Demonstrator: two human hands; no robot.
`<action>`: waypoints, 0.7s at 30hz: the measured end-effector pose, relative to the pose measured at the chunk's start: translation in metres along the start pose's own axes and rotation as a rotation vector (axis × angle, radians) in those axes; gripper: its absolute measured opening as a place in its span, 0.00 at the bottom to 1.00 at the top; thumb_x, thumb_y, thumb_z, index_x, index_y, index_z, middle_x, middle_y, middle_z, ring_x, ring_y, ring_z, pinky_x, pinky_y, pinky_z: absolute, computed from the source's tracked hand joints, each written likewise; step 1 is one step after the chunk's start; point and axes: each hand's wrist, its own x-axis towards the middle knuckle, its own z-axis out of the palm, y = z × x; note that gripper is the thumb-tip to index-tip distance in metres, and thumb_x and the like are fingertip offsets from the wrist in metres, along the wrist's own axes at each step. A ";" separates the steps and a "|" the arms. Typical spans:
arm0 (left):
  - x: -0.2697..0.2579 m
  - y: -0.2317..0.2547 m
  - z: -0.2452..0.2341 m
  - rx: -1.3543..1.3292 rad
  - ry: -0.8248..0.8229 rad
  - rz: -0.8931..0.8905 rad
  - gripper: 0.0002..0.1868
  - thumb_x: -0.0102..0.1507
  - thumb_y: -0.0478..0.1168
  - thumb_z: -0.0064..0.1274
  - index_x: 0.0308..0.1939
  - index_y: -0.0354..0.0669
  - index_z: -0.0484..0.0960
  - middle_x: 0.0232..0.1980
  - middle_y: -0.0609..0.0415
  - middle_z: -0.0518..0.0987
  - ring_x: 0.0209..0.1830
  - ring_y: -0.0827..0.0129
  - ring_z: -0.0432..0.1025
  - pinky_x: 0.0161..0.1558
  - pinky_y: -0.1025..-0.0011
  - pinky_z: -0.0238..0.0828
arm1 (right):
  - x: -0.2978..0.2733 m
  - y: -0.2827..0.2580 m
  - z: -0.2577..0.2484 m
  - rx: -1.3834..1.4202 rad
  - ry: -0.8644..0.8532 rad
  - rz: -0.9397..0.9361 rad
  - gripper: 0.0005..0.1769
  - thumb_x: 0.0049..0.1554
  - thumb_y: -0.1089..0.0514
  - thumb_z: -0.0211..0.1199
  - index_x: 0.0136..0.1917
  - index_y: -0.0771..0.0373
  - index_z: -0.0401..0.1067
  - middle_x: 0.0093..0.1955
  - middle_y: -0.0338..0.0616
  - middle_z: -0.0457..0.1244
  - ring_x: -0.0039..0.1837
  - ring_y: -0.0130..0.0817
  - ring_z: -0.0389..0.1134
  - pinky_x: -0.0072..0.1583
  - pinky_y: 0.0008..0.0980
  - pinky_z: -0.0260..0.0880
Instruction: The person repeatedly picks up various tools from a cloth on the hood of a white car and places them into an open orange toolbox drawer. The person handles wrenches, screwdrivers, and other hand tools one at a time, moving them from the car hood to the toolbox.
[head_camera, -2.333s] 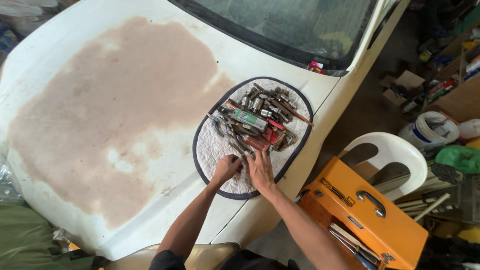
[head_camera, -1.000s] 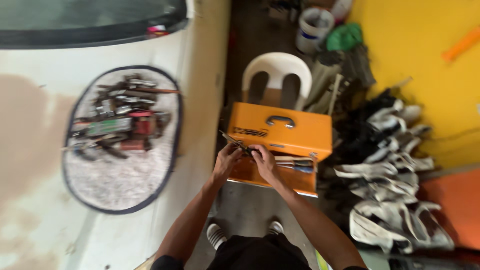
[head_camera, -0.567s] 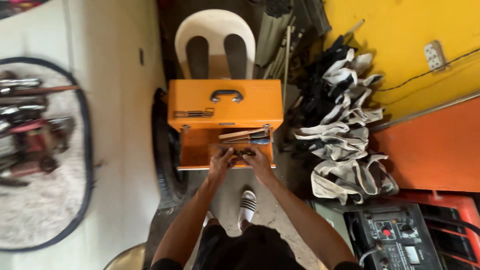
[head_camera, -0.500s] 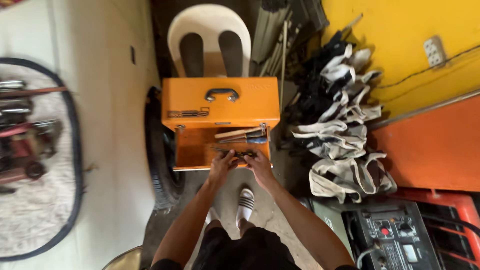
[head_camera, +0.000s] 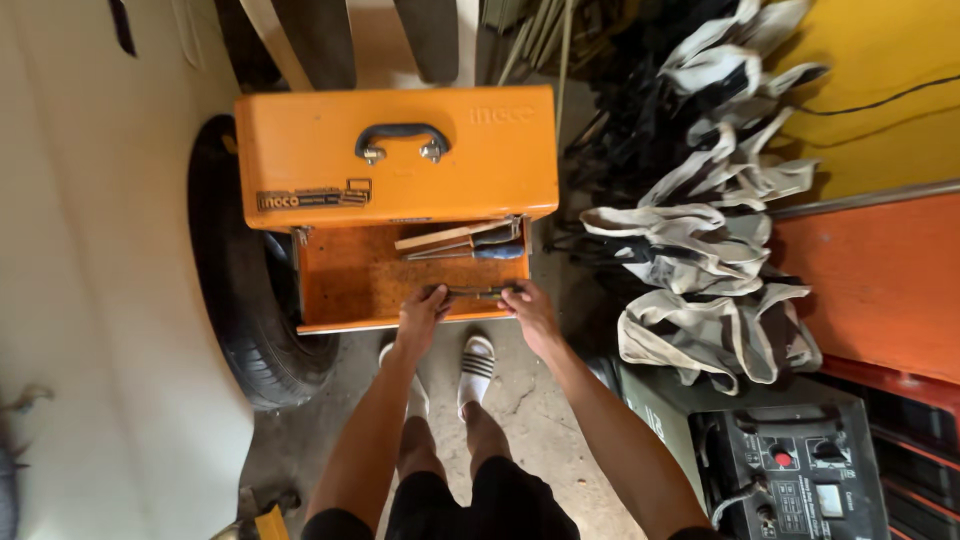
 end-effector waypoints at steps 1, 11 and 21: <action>0.005 -0.006 -0.002 -0.015 0.002 0.033 0.13 0.66 0.42 0.58 0.50 0.38 0.82 0.43 0.56 0.83 0.42 0.71 0.78 0.44 0.72 0.75 | 0.005 0.007 -0.001 0.015 0.012 -0.010 0.11 0.60 0.61 0.66 0.55 0.64 0.72 0.45 0.40 0.68 0.44 0.28 0.70 0.45 0.26 0.67; 0.087 -0.033 0.009 -0.068 0.150 -0.044 0.10 0.66 0.38 0.60 0.46 0.33 0.81 0.42 0.49 0.83 0.40 0.63 0.81 0.42 0.67 0.78 | 0.084 0.065 -0.004 0.609 0.206 0.293 0.08 0.62 0.65 0.65 0.50 0.60 0.67 0.45 0.40 0.64 0.45 0.32 0.66 0.44 0.28 0.65; 0.118 -0.051 0.047 -0.158 0.365 -0.076 0.19 0.64 0.31 0.58 0.57 0.24 0.73 0.47 0.40 0.82 0.43 0.48 0.82 0.43 0.59 0.80 | 0.091 0.077 0.009 0.591 0.380 0.232 0.08 0.62 0.67 0.58 0.55 0.61 0.70 0.51 0.37 0.67 0.54 0.30 0.68 0.61 0.33 0.66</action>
